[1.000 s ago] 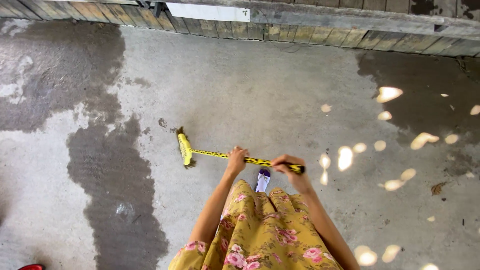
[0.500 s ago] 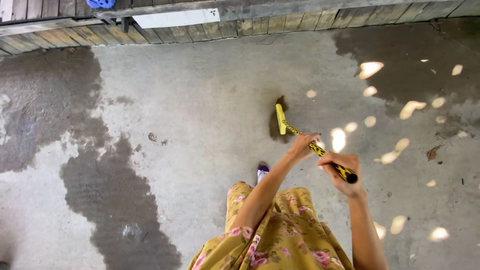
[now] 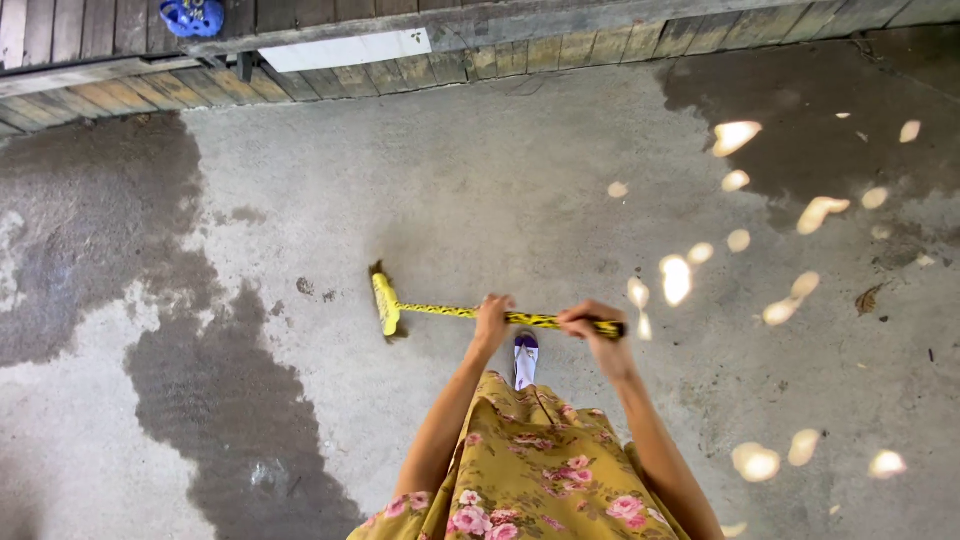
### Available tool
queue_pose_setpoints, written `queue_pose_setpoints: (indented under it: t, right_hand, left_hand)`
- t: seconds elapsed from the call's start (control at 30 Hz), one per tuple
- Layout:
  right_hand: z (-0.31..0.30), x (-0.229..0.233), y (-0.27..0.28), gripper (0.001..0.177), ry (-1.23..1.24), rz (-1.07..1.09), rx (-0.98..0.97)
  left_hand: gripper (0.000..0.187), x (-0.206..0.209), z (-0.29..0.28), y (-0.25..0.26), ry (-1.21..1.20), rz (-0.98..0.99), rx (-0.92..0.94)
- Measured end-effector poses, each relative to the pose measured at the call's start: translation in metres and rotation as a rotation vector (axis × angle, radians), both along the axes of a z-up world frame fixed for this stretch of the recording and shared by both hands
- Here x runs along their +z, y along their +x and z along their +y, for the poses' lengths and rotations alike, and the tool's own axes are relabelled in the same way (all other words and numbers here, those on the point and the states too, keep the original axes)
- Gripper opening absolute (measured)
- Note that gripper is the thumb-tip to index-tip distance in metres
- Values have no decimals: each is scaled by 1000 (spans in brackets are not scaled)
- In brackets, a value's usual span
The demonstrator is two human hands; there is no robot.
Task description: The person sweeps a concrete floor with a yellow broom, moving debris and leaves toward a metal gate. The person walks around the area, sweeping along edges and open floor space.
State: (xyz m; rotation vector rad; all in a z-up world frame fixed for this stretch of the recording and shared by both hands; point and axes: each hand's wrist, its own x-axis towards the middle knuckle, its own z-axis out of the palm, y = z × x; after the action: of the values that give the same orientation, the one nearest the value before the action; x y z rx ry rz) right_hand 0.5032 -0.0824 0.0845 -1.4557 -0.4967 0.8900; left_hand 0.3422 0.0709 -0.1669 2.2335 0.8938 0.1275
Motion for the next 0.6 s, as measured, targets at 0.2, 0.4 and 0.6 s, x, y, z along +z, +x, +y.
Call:
queue_pose_setpoints:
  t: [0.2, 0.4, 0.6]
  right_hand:
    - [-50, -1, 39, 5, -237, -57, -56]
    - [-72, 77, 65, 19, 16, -448, -85]
    - [-109, 48, 78, 21, 337, -548, -30]
  left_hand:
    - [31, 10, -55, 66, -1, -89, -72]
    - [10, 23, -125, 203, -351, -472, -259]
    - [11, 56, -151, 247, -389, -331, -500]
